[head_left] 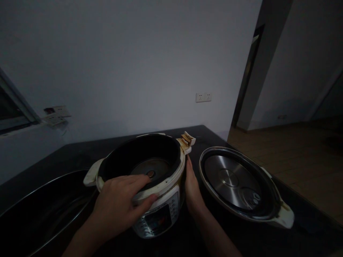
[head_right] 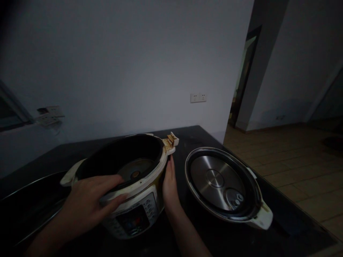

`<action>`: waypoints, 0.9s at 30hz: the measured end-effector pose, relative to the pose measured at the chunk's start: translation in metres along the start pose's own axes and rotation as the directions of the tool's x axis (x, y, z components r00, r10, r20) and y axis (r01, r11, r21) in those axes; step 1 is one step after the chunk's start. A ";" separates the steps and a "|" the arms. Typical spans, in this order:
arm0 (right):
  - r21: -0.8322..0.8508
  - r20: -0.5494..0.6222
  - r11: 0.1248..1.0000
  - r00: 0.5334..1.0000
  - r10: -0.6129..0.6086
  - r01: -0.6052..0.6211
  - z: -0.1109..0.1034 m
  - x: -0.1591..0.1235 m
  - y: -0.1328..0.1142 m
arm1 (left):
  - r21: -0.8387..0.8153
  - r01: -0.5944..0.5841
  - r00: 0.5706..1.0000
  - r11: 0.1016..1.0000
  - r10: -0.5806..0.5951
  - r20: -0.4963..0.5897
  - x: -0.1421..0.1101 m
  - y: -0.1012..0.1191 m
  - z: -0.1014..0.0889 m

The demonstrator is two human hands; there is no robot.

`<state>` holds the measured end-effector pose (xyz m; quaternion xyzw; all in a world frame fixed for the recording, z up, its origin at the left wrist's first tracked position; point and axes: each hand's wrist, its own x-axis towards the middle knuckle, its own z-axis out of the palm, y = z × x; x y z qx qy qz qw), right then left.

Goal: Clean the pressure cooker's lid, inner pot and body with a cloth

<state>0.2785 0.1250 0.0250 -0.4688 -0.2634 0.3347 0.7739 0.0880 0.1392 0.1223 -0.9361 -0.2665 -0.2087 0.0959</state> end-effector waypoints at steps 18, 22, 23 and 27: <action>-0.071 -0.095 0.997 0.994 -0.051 0.044 0.007 -0.017 0.002 | 0.137 -0.053 0.977 0.989 0.079 -0.198 -0.001 0.001 0.013; -0.023 -0.096 0.998 0.993 0.062 -0.065 -0.003 0.019 0.019 | 0.155 -0.056 0.976 0.986 0.087 -0.201 0.000 0.002 0.013; -0.016 -0.074 0.995 0.992 0.098 -0.099 -0.006 0.030 0.023 | 0.162 -0.059 0.975 0.985 0.092 -0.204 0.000 0.002 0.013; 0.000 0.016 0.974 0.974 0.226 -0.226 -0.011 0.063 0.030 | 0.174 -0.045 0.976 0.984 0.080 -0.204 0.000 0.002 0.013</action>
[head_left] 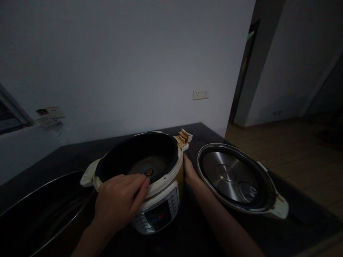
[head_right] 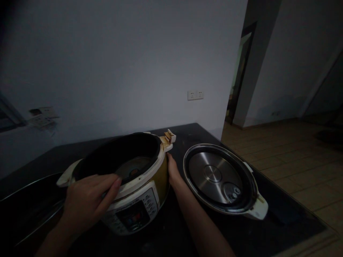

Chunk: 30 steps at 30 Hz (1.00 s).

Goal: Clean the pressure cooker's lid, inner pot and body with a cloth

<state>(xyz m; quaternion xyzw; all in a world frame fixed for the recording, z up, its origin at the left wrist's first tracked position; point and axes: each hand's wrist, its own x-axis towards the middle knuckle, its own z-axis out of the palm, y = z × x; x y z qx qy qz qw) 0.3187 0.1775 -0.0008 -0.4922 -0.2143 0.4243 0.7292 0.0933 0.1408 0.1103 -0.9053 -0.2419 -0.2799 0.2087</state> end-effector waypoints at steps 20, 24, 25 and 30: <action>-0.315 -0.020 0.811 0.851 -0.524 0.493 0.025 -0.160 0.038 | 0.011 0.011 1.000 1.000 -0.012 0.005 -0.001 0.001 0.000; -0.290 0.027 0.837 0.878 -0.478 0.464 0.026 -0.141 0.012 | 0.017 0.024 1.000 1.000 -0.024 0.002 0.000 0.002 -0.001; -0.269 0.026 0.854 0.890 -0.456 0.445 0.025 -0.133 0.005 | 0.017 0.018 1.000 1.000 -0.018 0.002 0.000 0.001 -0.001; -0.169 -0.069 0.937 0.944 -0.322 0.307 0.013 -0.100 0.011 | 0.032 -0.010 1.000 0.999 0.010 0.018 -0.002 -0.001 -0.001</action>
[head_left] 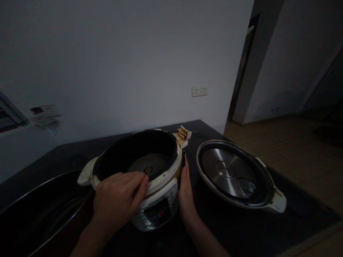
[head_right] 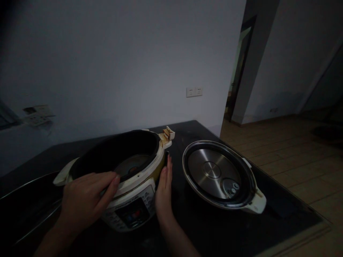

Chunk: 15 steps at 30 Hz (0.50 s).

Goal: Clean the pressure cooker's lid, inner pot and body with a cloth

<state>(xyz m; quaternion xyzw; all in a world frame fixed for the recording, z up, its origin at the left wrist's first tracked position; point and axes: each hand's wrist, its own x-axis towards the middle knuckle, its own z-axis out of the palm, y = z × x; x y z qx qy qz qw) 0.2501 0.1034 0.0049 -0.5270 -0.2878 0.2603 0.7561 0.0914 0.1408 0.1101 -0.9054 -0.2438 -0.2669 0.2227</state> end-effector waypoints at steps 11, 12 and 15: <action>0.121 -0.086 0.967 0.968 0.235 -0.224 -0.002 -0.062 0.039 | -0.005 0.030 0.999 1.000 -0.030 -0.038 0.002 0.003 0.000; 0.109 -0.078 0.971 0.972 0.221 -0.212 -0.001 -0.062 0.035 | -0.010 0.028 0.999 1.000 -0.028 -0.035 0.002 0.003 0.000; 0.077 -0.057 0.986 0.987 0.151 -0.147 -0.001 -0.044 0.021 | -0.017 0.025 1.000 1.000 -0.025 -0.017 0.002 0.004 -0.002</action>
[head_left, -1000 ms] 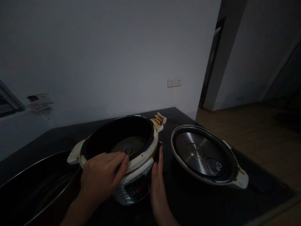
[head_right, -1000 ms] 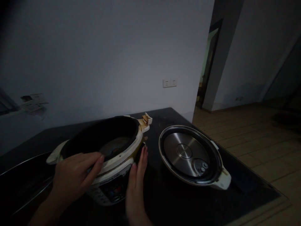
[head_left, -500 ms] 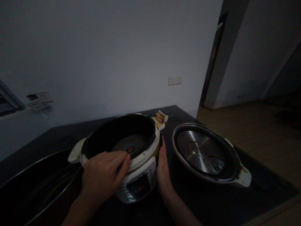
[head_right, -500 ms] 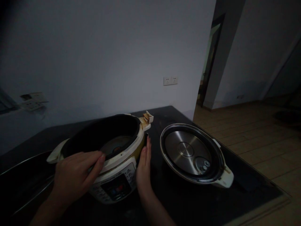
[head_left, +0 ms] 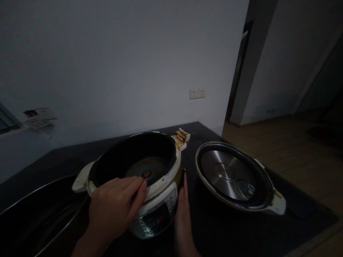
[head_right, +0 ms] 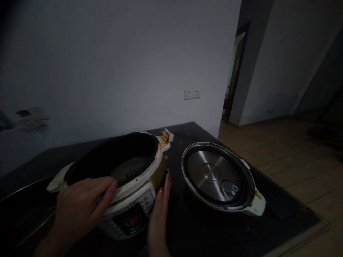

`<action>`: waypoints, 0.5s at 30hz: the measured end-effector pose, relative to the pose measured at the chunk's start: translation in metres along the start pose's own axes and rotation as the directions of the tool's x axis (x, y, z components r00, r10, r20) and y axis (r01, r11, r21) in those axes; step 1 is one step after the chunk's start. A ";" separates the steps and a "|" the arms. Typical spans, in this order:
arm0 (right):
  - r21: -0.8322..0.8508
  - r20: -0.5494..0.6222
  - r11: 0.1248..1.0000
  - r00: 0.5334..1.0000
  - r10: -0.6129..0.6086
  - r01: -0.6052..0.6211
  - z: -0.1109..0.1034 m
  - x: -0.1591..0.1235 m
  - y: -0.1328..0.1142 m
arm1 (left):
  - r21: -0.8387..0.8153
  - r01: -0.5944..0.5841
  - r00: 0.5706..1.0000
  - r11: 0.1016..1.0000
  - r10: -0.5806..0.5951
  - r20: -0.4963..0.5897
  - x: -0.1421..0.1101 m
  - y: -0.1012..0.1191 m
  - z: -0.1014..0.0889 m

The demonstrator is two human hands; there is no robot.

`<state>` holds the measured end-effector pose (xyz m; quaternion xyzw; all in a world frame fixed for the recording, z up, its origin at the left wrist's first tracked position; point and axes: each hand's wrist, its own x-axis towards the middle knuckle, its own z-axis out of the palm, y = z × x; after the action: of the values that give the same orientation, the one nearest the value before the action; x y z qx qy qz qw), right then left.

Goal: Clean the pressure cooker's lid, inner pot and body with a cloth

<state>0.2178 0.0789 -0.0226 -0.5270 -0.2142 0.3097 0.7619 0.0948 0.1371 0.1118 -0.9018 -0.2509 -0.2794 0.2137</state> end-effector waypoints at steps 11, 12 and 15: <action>0.059 0.149 0.955 0.948 0.280 -0.292 -0.010 0.117 0.001 | 0.007 -0.031 0.997 0.999 0.031 -0.069 0.001 -0.003 0.005; 0.057 0.152 0.948 0.941 0.303 -0.314 -0.011 0.116 0.003 | 0.008 -0.032 0.997 0.999 0.032 -0.074 0.001 -0.003 0.005; 0.069 0.133 0.950 0.946 0.295 -0.306 -0.012 0.096 0.004 | 0.005 -0.034 0.996 0.999 0.035 -0.085 0.002 -0.002 0.005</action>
<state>0.2934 0.1384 -0.0302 -0.4995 -0.1632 0.4626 0.7141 0.0970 0.1417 0.1098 -0.8929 -0.2264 -0.3136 0.2305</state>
